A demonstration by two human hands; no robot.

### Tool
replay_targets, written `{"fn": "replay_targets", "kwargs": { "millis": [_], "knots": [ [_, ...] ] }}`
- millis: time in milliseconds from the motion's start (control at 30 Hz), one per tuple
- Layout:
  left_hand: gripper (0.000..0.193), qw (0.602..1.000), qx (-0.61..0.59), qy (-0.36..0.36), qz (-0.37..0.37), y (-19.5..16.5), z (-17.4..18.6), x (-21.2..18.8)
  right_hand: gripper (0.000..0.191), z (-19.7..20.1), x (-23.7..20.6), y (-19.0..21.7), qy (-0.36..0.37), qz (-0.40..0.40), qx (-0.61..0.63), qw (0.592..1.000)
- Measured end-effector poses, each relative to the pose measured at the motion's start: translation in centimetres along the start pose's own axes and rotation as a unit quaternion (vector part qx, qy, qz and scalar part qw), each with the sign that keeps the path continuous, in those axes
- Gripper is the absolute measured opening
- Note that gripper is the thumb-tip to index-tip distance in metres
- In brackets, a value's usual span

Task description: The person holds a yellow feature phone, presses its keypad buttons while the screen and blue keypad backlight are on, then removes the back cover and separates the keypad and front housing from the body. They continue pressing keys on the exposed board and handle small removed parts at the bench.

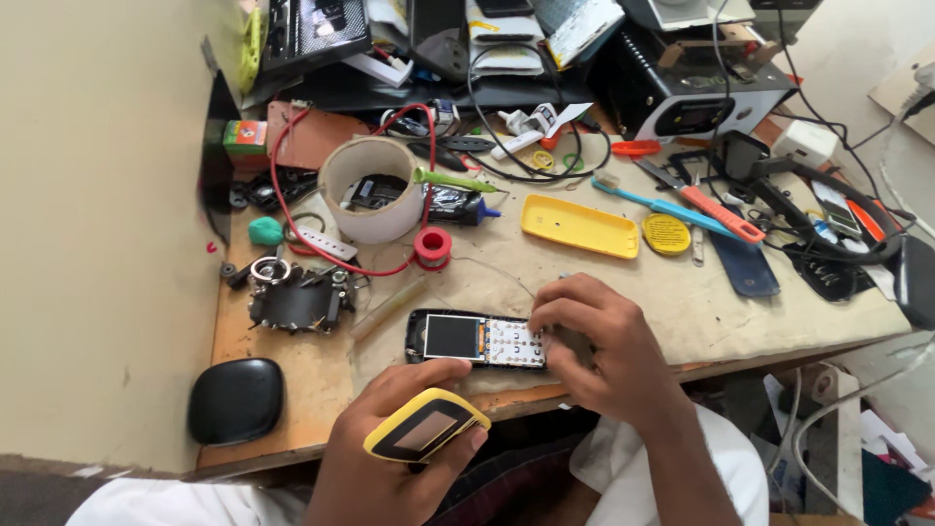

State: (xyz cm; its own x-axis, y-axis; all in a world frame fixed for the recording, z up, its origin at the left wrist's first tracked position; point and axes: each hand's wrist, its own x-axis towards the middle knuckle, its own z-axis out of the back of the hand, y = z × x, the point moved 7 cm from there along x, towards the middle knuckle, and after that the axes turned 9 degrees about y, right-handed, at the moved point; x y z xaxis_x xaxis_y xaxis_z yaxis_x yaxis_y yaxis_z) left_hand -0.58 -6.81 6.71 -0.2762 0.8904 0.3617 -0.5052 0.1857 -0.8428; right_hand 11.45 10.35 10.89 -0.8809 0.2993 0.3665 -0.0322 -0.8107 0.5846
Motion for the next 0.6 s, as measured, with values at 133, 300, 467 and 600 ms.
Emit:
{"fn": "replay_targets", "kwargs": {
  "millis": [133,300,467,600],
  "knots": [
    [0.032,0.999,0.008,-0.008,-0.043,-0.5,0.2,0.0,0.022,-0.5,0.1,0.7,0.017,0.026,-0.012,0.999],
    [0.038,0.999,-0.039,-0.008,0.019,0.3,0.3,0.1,0.022,-0.9,0.6,1.2,0.038,0.042,-0.063,0.996],
    [0.034,1.0,-0.028,-0.007,0.012,0.2,0.3,0.2,0.02,-1.2,0.8,0.7,0.051,0.019,-0.071,0.996],
    [0.031,0.999,-0.036,-0.004,0.01,0.3,0.4,0.3,0.021,-1.3,0.6,0.4,0.033,0.038,-0.06,0.997]
  ]
}}
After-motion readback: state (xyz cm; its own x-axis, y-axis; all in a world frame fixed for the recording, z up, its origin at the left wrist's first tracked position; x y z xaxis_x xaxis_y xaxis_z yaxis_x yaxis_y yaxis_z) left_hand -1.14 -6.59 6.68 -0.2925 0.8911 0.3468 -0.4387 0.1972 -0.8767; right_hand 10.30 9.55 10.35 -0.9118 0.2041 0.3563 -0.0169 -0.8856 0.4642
